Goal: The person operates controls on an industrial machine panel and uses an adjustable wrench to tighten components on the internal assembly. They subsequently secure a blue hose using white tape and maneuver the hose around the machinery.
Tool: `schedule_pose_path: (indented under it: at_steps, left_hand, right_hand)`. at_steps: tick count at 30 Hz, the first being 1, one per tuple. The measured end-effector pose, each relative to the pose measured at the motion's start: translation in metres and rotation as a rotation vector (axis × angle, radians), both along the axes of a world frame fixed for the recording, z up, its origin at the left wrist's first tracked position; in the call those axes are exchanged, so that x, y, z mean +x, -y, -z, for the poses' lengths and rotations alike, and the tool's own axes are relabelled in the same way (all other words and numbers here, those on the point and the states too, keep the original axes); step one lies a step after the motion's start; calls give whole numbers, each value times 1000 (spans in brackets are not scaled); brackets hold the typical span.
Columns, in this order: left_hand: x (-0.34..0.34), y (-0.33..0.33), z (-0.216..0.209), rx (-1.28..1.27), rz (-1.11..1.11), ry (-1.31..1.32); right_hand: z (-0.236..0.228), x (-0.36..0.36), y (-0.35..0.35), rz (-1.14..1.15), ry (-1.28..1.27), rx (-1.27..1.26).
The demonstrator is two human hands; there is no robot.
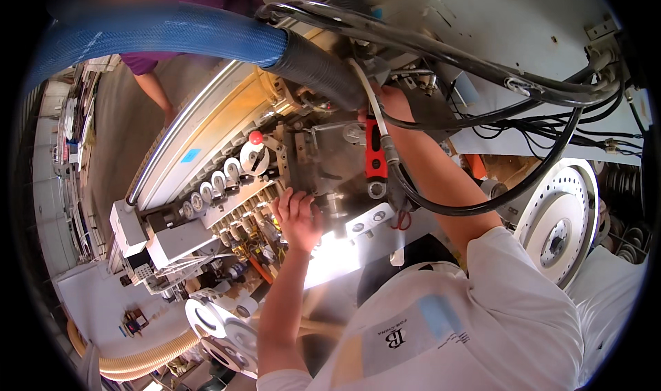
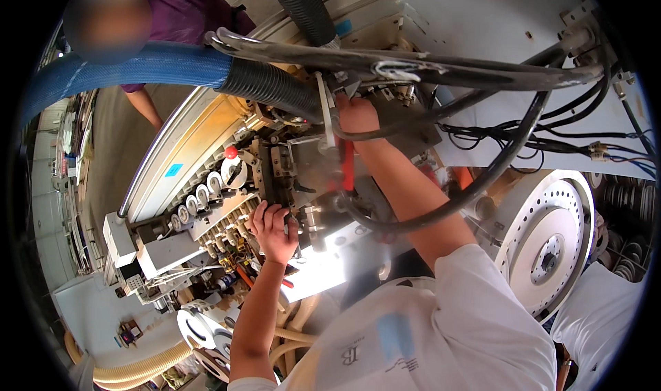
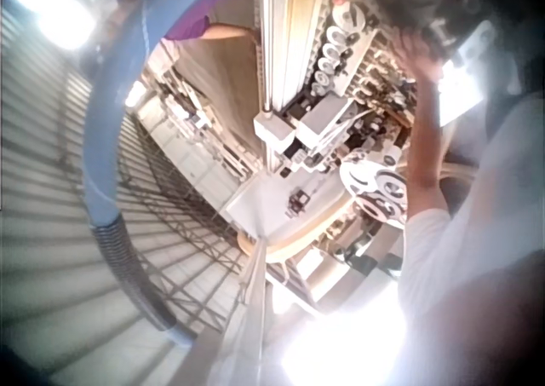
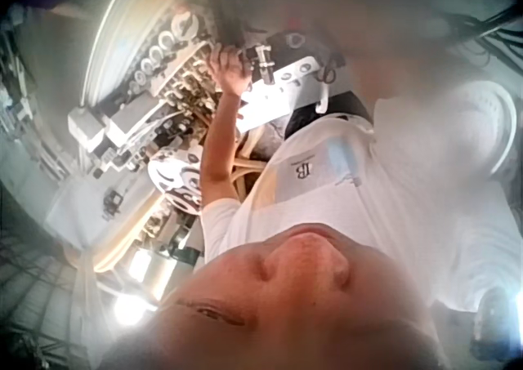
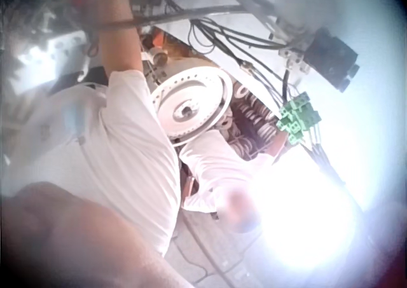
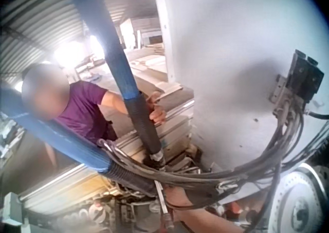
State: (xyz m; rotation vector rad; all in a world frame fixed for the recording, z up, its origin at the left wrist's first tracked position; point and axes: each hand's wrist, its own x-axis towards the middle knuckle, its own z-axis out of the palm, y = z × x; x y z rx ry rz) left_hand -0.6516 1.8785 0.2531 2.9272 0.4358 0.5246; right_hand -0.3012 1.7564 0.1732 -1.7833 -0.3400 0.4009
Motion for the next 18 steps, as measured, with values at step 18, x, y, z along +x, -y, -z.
schedule_pose_path:
  at_steps: [18]
  left_hand:
    - [4, -3, -1, -18, -3, 10]
  right_hand:
    - [-149, 120, 88, -556, 13, -273]
